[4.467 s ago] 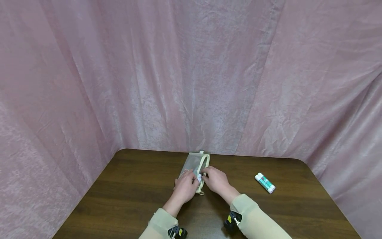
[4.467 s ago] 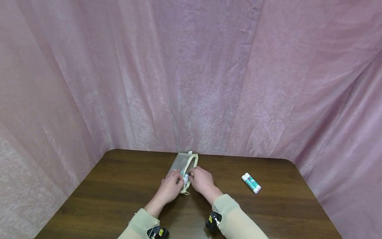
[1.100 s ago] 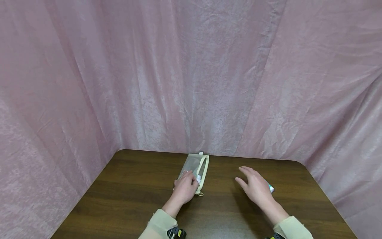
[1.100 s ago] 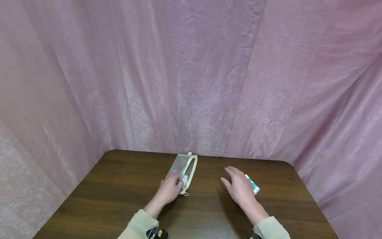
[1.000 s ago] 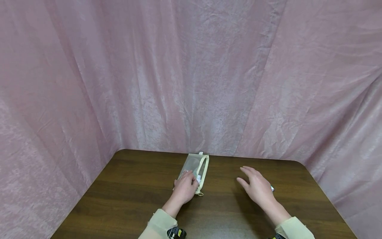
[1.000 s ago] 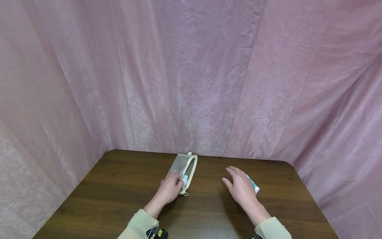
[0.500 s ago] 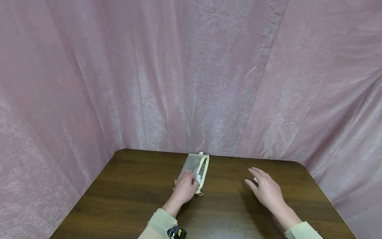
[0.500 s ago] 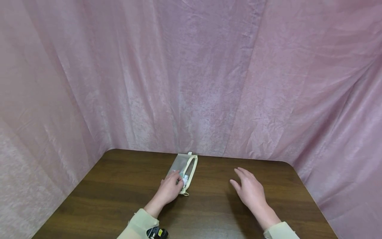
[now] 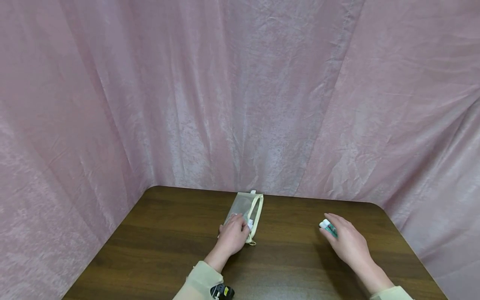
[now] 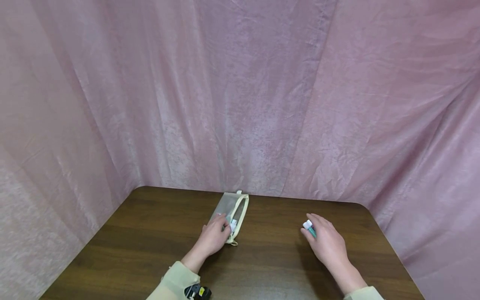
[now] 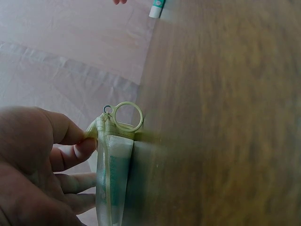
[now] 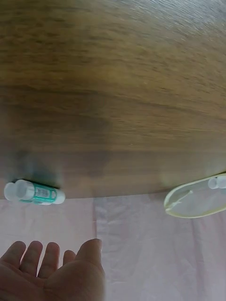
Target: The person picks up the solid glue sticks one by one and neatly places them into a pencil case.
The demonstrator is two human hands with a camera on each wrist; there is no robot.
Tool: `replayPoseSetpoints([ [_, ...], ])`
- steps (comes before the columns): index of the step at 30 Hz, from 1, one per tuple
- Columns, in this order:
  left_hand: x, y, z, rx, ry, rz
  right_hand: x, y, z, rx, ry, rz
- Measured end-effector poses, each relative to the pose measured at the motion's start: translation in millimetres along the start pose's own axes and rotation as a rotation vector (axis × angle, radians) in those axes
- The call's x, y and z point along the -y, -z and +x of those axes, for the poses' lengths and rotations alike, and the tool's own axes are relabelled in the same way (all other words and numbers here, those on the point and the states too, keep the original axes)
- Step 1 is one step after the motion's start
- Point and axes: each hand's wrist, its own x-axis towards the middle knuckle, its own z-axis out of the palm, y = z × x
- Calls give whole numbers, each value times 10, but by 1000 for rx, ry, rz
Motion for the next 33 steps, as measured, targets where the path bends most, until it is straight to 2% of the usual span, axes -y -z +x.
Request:
replayPoseSetpoints([
  [10, 14, -2, 3, 3, -6, -1, -150, 62, -49, 33, -42, -14],
  [18, 31, -29, -25, -43, -38, -29, -255, 72, -126, 65, -80, -16],
  [25, 20, -10, -3, -11, -6, -21, -369, 43, -175, 49, -74, -23],
  [33, 20, -8, -7, -4, 7, -13, -448, 24, -191, 63, -91, -22],
])
